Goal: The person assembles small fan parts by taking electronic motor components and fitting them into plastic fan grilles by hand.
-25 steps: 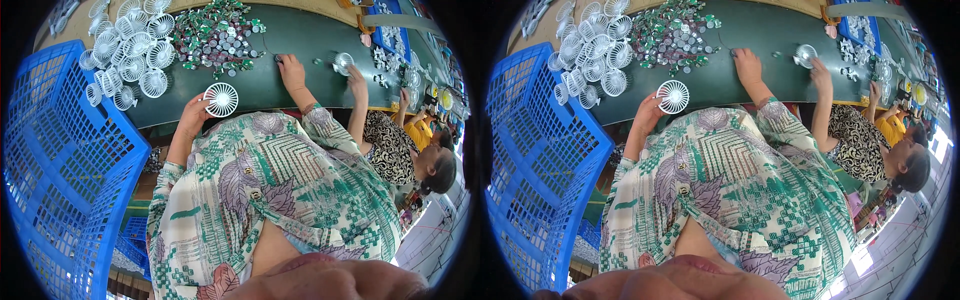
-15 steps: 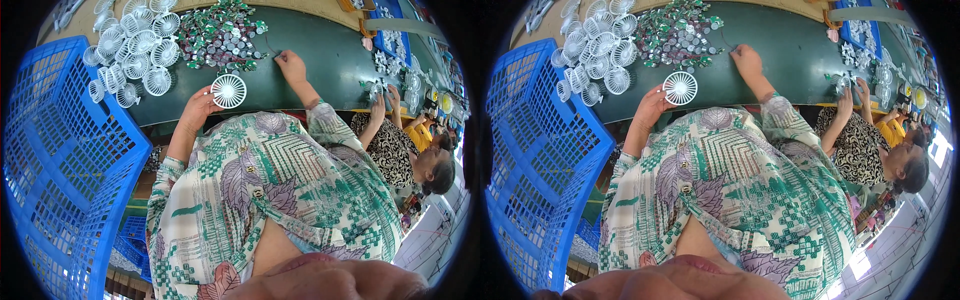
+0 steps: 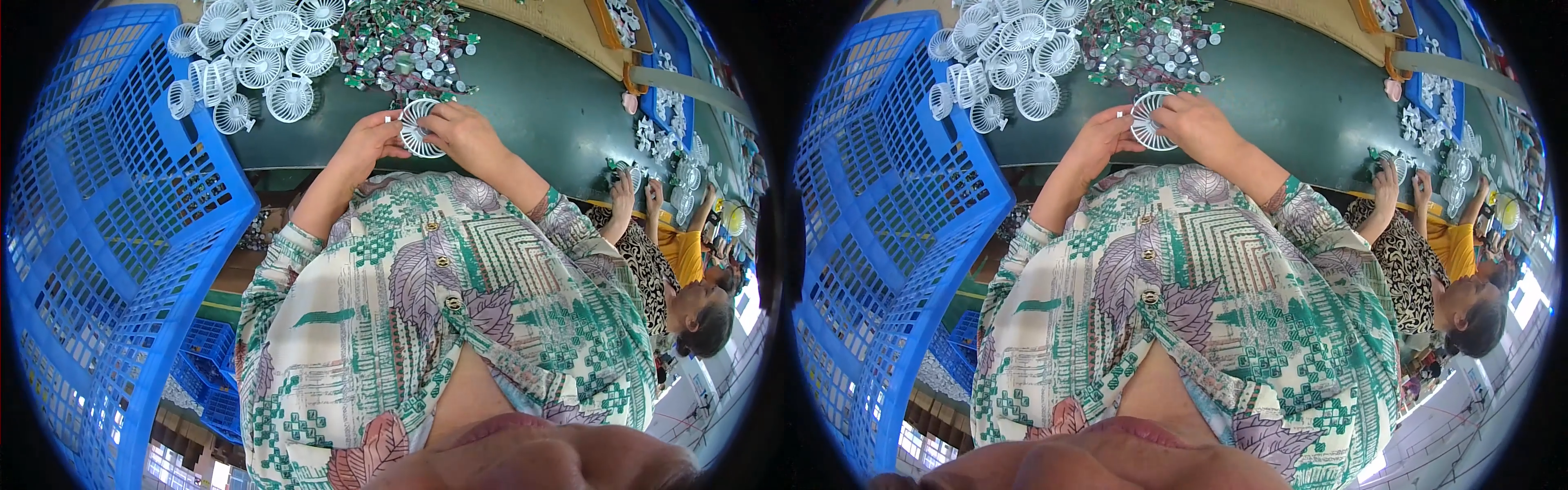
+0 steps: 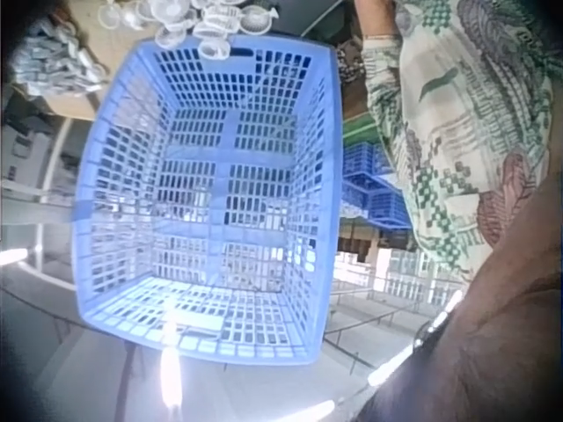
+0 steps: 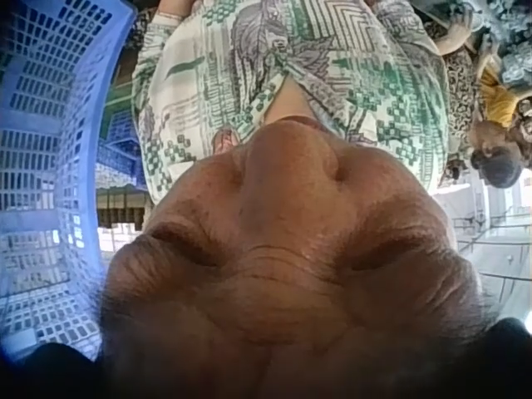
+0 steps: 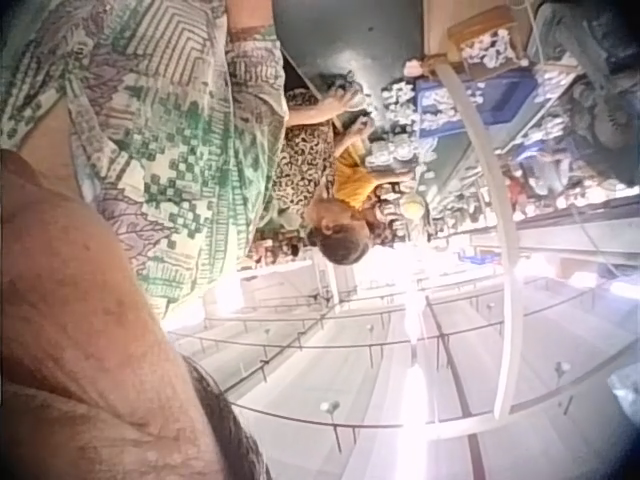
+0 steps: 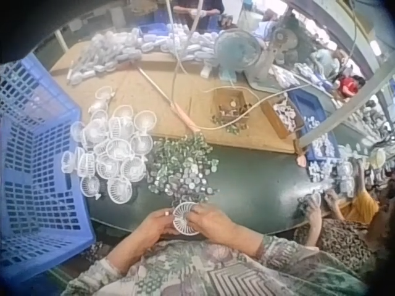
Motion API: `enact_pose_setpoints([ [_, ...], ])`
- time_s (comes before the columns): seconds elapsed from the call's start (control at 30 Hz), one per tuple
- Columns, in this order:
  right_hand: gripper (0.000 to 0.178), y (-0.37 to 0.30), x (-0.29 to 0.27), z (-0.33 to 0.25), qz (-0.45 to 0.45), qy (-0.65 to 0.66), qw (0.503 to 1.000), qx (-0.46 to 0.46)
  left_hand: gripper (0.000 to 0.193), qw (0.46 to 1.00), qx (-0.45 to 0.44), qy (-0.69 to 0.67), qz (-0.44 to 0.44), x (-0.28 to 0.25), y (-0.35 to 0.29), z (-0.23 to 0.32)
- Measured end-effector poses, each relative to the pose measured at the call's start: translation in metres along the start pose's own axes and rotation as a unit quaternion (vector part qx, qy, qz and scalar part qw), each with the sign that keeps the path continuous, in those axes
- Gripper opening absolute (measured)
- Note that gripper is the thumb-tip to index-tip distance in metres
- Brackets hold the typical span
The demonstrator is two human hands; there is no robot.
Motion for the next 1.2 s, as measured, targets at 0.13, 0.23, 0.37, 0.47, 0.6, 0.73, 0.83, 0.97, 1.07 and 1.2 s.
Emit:
enact_pose_setpoints([
  [0.13,0.016,0.003,0.004,-0.001,-0.01,-0.041,0.999,-0.024,0.032,0.999,0.015,0.028,-0.013,-0.004,0.004,-0.002],
  [0.23,0.017,0.002,0.002,-0.001,-0.017,-0.054,0.997,-0.058,0.032,0.999,0.011,0.014,-0.031,-0.003,0.003,0.003],
  [0.37,0.021,0.004,0.005,0.003,-0.052,-0.053,0.993,-0.09,0.03,0.999,-0.007,0.0,-0.045,-0.003,0.006,0.001],
  [0.47,0.025,0.003,0.002,0.004,-0.06,-0.041,0.996,-0.055,0.028,1.0,0.001,0.0,-0.028,-0.005,0.008,0.001],
  [0.6,0.036,-0.01,-0.017,0.002,0.001,0.053,0.998,-0.024,0.029,0.998,0.018,-0.033,-0.042,-0.005,0.005,0.008],
  [0.73,0.046,-0.02,-0.007,-0.008,-0.003,-0.034,0.997,-0.074,0.031,0.997,0.035,-0.061,-0.046,-0.001,0.003,0.014],
  [0.83,0.048,-0.027,0.011,0.005,0.024,-0.062,0.995,-0.077,0.032,0.998,0.052,-0.02,-0.027,0.003,0.005,0.013],
  [0.97,0.05,-0.033,0.016,0.006,0.071,-0.089,0.989,-0.095,0.035,0.998,0.043,-0.017,-0.039,0.0,0.005,0.007],
  [1.07,0.047,-0.042,0.01,0.03,0.124,-0.066,0.989,-0.034,0.038,0.997,0.078,0.021,0.01,-0.008,0.001,0.017],
  [1.2,0.036,-0.079,-0.013,0.115,0.232,-0.078,0.943,0.226,0.034,0.827,0.245,0.418,0.285,-0.08,-0.015,0.048],
])
Point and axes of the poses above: each hand's wrist, its own y-axis towards the middle knuckle, its own x-axis out of the palm, z = x × y, the point moved 6 cm from there along y, towards the middle knuckle, and after that the axes turned 7 degrees about -z, right-handed, at the moved point
